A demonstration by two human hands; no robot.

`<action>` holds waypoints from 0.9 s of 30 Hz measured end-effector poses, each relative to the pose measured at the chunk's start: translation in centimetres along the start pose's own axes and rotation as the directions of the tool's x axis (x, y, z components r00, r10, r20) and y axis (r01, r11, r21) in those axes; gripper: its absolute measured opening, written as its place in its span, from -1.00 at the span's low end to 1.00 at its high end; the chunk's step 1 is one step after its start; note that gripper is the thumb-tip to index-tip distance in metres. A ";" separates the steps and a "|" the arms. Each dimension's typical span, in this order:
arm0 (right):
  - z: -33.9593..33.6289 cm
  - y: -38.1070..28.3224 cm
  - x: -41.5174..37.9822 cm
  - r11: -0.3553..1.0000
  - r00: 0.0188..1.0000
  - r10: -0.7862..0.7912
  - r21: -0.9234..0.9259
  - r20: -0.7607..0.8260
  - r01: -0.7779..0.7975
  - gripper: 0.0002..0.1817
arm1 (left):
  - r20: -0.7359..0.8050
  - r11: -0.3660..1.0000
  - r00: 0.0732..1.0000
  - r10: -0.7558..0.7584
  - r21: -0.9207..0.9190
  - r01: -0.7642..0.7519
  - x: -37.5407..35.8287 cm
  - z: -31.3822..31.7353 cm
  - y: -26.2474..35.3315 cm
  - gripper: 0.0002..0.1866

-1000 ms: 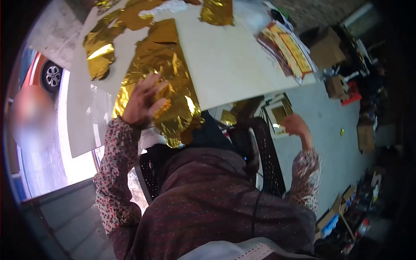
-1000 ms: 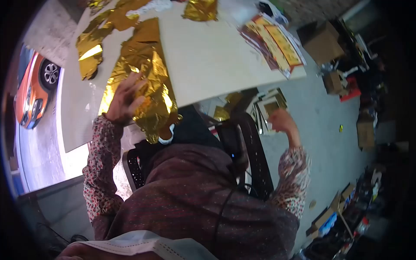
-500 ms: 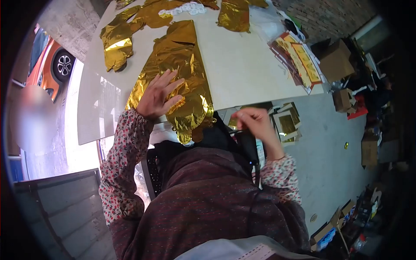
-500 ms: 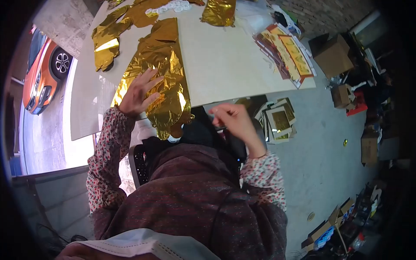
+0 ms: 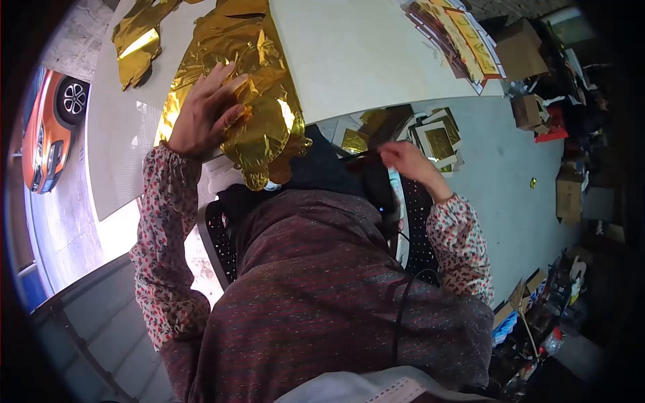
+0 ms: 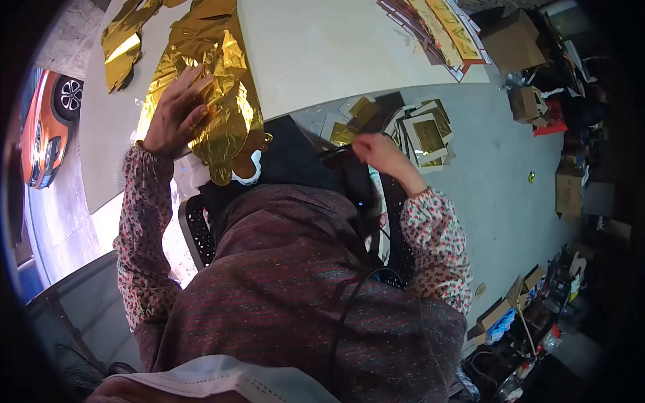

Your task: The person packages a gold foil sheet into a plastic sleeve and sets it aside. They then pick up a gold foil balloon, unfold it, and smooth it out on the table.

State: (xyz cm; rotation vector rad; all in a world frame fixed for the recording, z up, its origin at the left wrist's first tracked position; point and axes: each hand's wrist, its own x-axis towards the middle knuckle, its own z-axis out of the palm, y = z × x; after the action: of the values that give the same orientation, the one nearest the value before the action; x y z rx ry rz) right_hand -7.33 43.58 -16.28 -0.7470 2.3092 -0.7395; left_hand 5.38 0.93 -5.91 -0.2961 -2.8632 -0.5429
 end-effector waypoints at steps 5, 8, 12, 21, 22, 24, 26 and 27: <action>6.3 8.2 -1.6 0.844 0.740 -0.240 -0.242 0.628 0.479 -0.77 | -0.014 1.000 1.000 0.005 -0.004 -0.005 0.0 0.1 -0.2 -0.46; 9.1 11.0 -7.8 0.888 0.372 -0.213 0.020 0.903 0.460 -0.72 | -0.017 1.000 1.000 0.001 -0.010 -0.001 -0.1 0.0 0.0 -0.46; 1.1 -0.3 -5.0 0.918 0.819 -0.009 -0.321 0.574 0.235 -0.68 | -0.018 1.000 1.000 0.001 0.005 -0.001 -0.1 -0.3 0.0 -0.44; -4.6 -1.6 -9.3 0.919 0.730 0.053 0.252 0.682 -0.302 -0.63 | -0.033 0.998 0.999 0.031 0.050 -0.029 -0.1 0.3 -0.5 -0.44; -7.1 -0.2 -10.6 0.874 0.838 0.144 0.329 0.526 -0.357 -0.52 | -0.036 0.998 0.999 0.035 0.053 -0.033 0.0 0.3 -0.5 -0.44; -11.1 4.5 -14.4 0.763 0.872 0.371 0.431 0.320 -0.482 -0.35 | -0.042 0.998 0.998 0.042 0.056 -0.039 -0.1 0.3 -0.6 -0.45; -11.4 11.5 -18.3 0.606 0.753 0.548 0.447 0.365 -0.658 -0.26 | -0.051 0.997 0.998 0.040 0.068 -0.036 -0.2 0.4 -0.6 -0.46; -9.6 15.9 -20.8 0.506 0.665 0.600 0.433 0.445 -0.746 -0.22 | -0.058 0.997 0.998 0.039 0.073 -0.035 -0.2 0.5 -0.6 -0.47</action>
State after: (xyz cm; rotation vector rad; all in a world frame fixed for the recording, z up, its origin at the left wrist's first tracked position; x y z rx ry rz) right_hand -5.14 71.13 -12.73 0.3702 1.7387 -0.8386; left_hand 5.39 0.51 -6.63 -0.3150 -2.8066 -0.4338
